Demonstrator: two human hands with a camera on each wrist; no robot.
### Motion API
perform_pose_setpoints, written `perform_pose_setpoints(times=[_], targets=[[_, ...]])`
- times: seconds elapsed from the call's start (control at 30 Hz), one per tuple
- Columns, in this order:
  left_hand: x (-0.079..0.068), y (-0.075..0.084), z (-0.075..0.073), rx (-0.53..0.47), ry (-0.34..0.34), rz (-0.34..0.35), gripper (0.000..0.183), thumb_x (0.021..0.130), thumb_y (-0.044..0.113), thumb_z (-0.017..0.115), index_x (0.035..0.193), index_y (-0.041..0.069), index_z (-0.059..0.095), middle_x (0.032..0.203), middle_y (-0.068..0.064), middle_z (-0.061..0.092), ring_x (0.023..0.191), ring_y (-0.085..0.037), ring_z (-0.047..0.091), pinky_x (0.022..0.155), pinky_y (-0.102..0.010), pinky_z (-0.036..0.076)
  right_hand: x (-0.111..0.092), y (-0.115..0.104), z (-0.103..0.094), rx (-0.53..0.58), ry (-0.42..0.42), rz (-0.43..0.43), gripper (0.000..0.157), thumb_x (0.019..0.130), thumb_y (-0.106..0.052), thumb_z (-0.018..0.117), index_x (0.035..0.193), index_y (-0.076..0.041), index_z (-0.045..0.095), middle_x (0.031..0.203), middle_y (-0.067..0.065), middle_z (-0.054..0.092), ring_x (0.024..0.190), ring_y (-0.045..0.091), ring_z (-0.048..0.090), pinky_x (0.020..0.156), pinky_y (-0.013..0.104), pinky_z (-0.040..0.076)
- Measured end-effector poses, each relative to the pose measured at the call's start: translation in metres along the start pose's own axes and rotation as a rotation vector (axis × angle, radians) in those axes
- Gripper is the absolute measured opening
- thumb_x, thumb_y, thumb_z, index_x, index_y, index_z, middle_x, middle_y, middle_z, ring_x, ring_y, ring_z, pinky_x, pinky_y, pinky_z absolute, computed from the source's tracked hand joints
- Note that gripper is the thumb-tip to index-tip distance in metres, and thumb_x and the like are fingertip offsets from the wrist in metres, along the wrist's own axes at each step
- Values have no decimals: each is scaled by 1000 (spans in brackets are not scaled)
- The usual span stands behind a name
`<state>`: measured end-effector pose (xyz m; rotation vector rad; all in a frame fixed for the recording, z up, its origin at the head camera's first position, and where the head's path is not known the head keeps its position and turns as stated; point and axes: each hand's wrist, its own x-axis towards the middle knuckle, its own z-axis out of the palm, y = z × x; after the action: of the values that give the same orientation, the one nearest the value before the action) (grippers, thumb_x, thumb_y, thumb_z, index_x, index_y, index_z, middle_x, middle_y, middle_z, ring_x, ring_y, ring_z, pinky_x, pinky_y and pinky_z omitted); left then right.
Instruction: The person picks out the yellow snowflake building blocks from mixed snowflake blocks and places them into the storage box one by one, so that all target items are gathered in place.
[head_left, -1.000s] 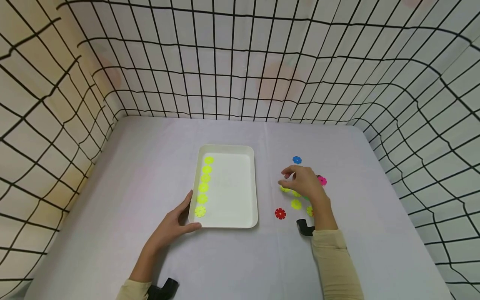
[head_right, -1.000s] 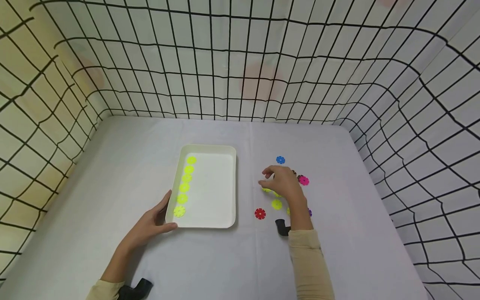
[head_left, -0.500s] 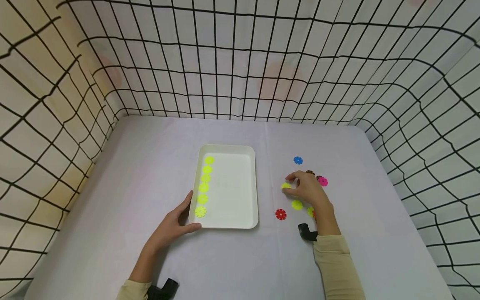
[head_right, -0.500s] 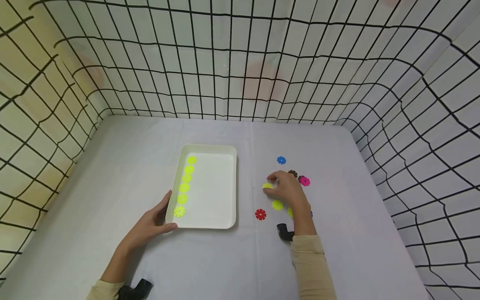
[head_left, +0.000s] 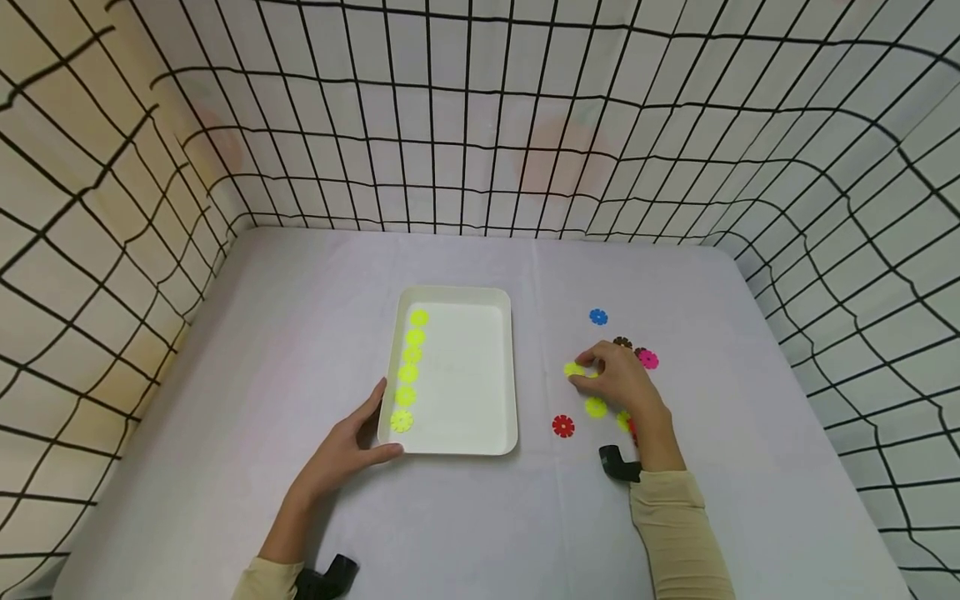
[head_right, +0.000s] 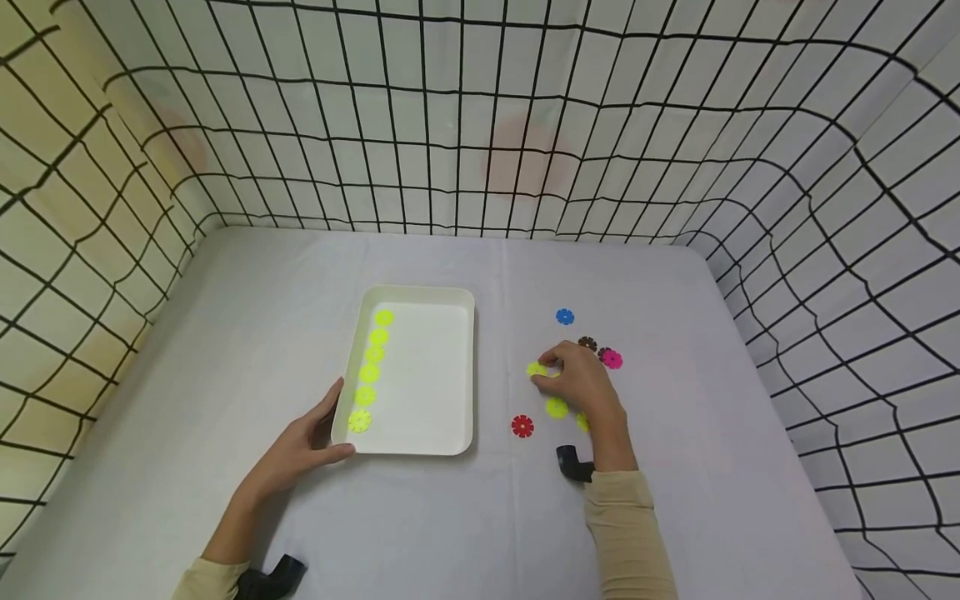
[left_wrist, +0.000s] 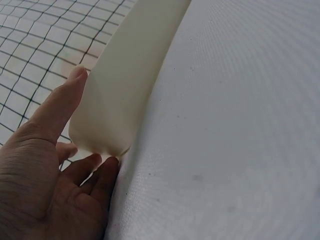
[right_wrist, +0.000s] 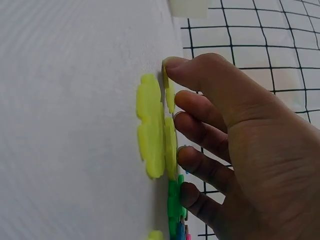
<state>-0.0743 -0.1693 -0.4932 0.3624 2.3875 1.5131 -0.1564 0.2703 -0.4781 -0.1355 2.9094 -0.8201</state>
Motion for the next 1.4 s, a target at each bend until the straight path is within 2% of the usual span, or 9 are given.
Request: perform_pose_setpoints(times=[0.3, 0.53, 0.77, 1.1, 1.27, 1.4], targets=[[2, -1, 0, -30, -4, 19, 101, 82, 34, 78, 158, 22, 11, 164, -7, 13, 148, -33, 25, 102, -5, 27, 1, -2, -3, -4, -3, -2, 33, 80, -31, 79, 104, -8, 71, 99, 6, 67, 89, 21, 55, 75, 32, 48], [1, -1, 0, -45, -10, 20, 102, 82, 33, 79, 158, 21, 11, 164, -6, 12, 148, -33, 23, 101, -3, 26, 0, -2, -1, 17, 21, -14, 31, 79, -28, 80, 100, -7, 71, 90, 5, 68, 79, 19, 55, 70, 30, 47], [1, 0, 0, -44, -7, 18, 101, 82, 34, 78, 157, 23, 12, 164, -5, 13, 148, -31, 24, 101, -3, 26, 0, -3, -1, 8, 36, -27, 29, 78, -27, 81, 99, -8, 71, 88, 4, 68, 79, 18, 55, 68, 28, 47], [1, 0, 0, -22, -3, 8, 102, 81, 36, 79, 157, 25, 12, 164, -5, 14, 148, -30, 25, 106, -11, 30, 4, -10, -5, 2, 5, -28, 29, 79, -27, 79, 98, -7, 71, 85, 4, 64, 76, 18, 54, 64, 26, 46], [0, 0, -1, -7, -2, 9, 103, 81, 38, 79, 157, 25, 12, 164, -4, 14, 148, -30, 26, 108, -14, 30, 9, -17, -6, -6, 15, -65, 29, 78, -26, 80, 97, -6, 72, 85, 5, 66, 76, 18, 55, 66, 27, 45], [0, 0, -1, 10, 2, 4, 104, 80, 40, 79, 157, 25, 12, 164, -2, 16, 148, -28, 27, 112, -21, 31, 14, -26, -7, -19, 23, -95, 29, 77, -26, 81, 97, -6, 73, 87, 6, 68, 75, 19, 55, 65, 28, 45]])
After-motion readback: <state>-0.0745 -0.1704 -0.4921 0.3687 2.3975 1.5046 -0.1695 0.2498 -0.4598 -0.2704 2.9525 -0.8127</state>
